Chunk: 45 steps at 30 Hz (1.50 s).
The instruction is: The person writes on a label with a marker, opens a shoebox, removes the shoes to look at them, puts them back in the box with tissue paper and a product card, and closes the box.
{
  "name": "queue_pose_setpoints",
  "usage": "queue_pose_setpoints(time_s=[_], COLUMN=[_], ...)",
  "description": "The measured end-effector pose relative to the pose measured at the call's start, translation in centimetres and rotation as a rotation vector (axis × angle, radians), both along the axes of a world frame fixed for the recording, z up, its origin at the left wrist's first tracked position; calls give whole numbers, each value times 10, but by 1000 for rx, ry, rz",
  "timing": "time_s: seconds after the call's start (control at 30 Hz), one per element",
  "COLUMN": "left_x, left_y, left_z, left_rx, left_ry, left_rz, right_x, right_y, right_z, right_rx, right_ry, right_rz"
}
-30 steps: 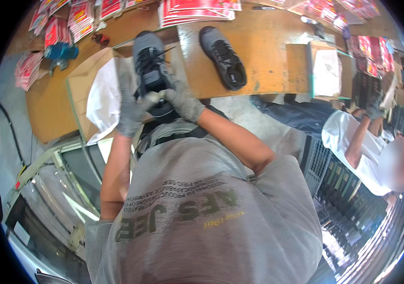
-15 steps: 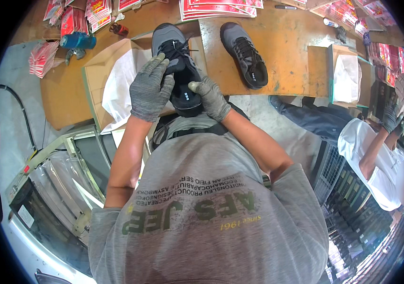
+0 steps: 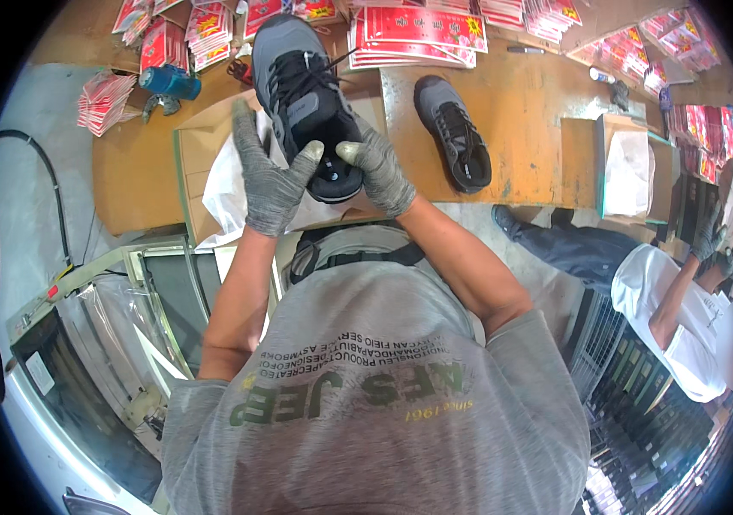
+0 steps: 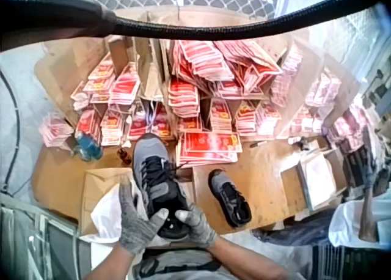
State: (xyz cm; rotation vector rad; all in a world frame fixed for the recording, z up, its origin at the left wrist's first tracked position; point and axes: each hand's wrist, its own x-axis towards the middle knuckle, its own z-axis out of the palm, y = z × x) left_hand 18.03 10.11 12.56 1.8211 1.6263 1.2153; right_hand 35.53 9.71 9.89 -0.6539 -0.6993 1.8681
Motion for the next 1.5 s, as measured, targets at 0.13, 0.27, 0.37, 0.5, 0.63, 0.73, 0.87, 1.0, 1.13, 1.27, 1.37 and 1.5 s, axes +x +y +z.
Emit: queue_pose_setpoints(time_s=[0.13,0.27,0.37,0.5,0.63,0.73,0.87,1.0,1.13,1.27,1.37,1.5], left_x=[-4,-20,-19,-20,-10,-2,6,18,29,37,42,50], left_y=[18,39,55,70,73,80,83,87,90,91,91,91], left_z=[26,40,56,68,88,94,109,120,126,127,123,105], left_rx=[-327,-314,-140,-20,-37,-5,51,51,80,79,110,134], left_ry=[-858,-936,-897,-835,-878,-898,-894,-912,-971,-988,-1015,-932], left_rz=[-357,-466,-528,-605,-599,-654,-696,-751,-827,-874,-891,-854], right_x=[-11,-6,-1,5,15,24,30,45,62,67,70,80], right_y=[29,56,70,77,79,83,80,77,74,70,67,59], right_z=[23,55,80,102,117,124,145,156,164,164,164,151], right_rx=[116,203,292,387,397,446,455,505,501,565,535,488], right_ry=[17,32,-3,-20,-7,-6,16,-42,-101,-135,-116,-142], right_rz=[17,110,148,89,40,15,1,-27,3,-64,-37,-63])
